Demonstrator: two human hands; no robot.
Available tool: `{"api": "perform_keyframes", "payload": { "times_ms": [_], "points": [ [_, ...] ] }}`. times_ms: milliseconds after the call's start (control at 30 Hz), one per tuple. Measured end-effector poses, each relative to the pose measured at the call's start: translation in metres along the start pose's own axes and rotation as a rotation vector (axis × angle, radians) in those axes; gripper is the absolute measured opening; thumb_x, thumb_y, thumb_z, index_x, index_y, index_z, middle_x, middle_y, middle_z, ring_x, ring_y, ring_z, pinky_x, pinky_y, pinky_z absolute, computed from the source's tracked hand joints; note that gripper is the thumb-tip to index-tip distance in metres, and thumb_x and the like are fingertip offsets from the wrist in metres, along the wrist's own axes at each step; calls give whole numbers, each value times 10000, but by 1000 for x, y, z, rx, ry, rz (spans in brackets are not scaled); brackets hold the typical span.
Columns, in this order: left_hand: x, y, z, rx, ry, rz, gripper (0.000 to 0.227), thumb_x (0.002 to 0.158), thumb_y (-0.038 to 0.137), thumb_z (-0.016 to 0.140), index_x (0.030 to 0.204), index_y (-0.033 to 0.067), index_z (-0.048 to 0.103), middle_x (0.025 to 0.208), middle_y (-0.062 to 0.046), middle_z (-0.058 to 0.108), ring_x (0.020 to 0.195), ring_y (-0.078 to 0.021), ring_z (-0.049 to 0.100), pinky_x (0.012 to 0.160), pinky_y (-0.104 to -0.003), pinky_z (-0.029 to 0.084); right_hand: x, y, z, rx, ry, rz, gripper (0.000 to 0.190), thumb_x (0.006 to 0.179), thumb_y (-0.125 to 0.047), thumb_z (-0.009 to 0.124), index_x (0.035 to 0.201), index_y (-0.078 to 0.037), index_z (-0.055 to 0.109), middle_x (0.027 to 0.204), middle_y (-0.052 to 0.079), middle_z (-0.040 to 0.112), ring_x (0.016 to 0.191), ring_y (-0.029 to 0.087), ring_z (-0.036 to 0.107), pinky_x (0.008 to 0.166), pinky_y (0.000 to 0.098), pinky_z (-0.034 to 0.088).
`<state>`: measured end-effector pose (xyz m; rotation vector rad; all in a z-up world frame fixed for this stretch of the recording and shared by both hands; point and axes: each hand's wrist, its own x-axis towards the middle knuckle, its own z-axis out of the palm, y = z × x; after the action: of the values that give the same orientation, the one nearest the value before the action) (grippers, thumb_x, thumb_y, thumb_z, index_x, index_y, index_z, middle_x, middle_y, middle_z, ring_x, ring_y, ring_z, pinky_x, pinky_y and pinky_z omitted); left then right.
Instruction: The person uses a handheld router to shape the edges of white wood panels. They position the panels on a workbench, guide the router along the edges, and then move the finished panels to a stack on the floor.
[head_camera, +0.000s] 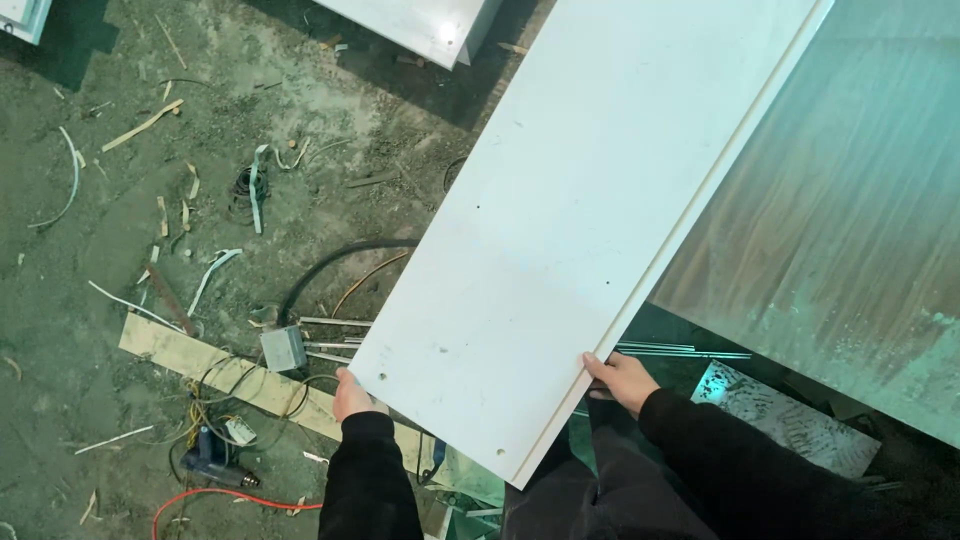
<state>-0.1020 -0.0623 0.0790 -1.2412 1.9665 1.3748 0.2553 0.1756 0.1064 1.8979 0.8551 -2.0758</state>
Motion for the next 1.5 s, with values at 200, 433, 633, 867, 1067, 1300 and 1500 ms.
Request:
{"api": "perform_keyframes", "payload": {
  "times_ms": [200,433,633,867,1067,1300,1500],
  "points": [
    [70,-10,-4,-109,-100,46,296,1000,296,680,1143,39,650,1219,-90,736,1146,-180,706,869,-386,542,43,32,-9,6,3,-134,437,947,-352,698,1099,58,695,1013,217,780,842,282,739,793,409,647],
    [152,-20,-47,524,-129,353,503,1007,413,517,1109,-45,698,1158,-250,696,1077,-342,613,894,-428,445,46,65,7,6,-16,-72,536,894,-320,731,1227,98,691,1095,271,777,887,368,771,806,461,676],
    [62,71,-41,1064,-95,542,544,980,247,544,1447,-5,423,1476,-260,472,1362,-461,467,1134,-557,353,49,136,56,-187,-175,81,526,923,-384,735,1244,31,697,1089,218,816,848,287,823,581,367,689],
    [-56,79,103,1231,-603,512,783,1031,623,287,1506,43,515,1519,-206,522,1398,-390,498,1198,-515,368,19,121,74,-956,-523,161,527,1032,-639,606,834,-190,800,802,-89,785,667,-17,702,680,148,537],
    [-31,68,129,1467,-522,721,976,909,804,338,1122,-56,748,1133,-292,727,1044,-443,675,913,-497,493,8,-52,-38,-444,-123,114,546,1019,-440,569,989,77,743,781,258,804,657,310,787,558,349,628],
    [-116,139,119,1550,-322,623,1088,903,835,230,1128,-83,769,1206,-355,694,1207,-450,655,1030,-490,462,-48,-250,-115,195,342,-121,642,1048,-466,519,1541,-64,429,1423,124,559,1155,306,596,1036,509,565],
    [-183,210,92,1644,-238,526,923,979,773,216,726,28,697,895,-256,715,887,-364,675,813,-391,457,-23,-325,-139,824,124,-242,842,999,-694,366,1658,-196,199,1715,26,243,1589,260,244,1362,445,191]
  ]
}}
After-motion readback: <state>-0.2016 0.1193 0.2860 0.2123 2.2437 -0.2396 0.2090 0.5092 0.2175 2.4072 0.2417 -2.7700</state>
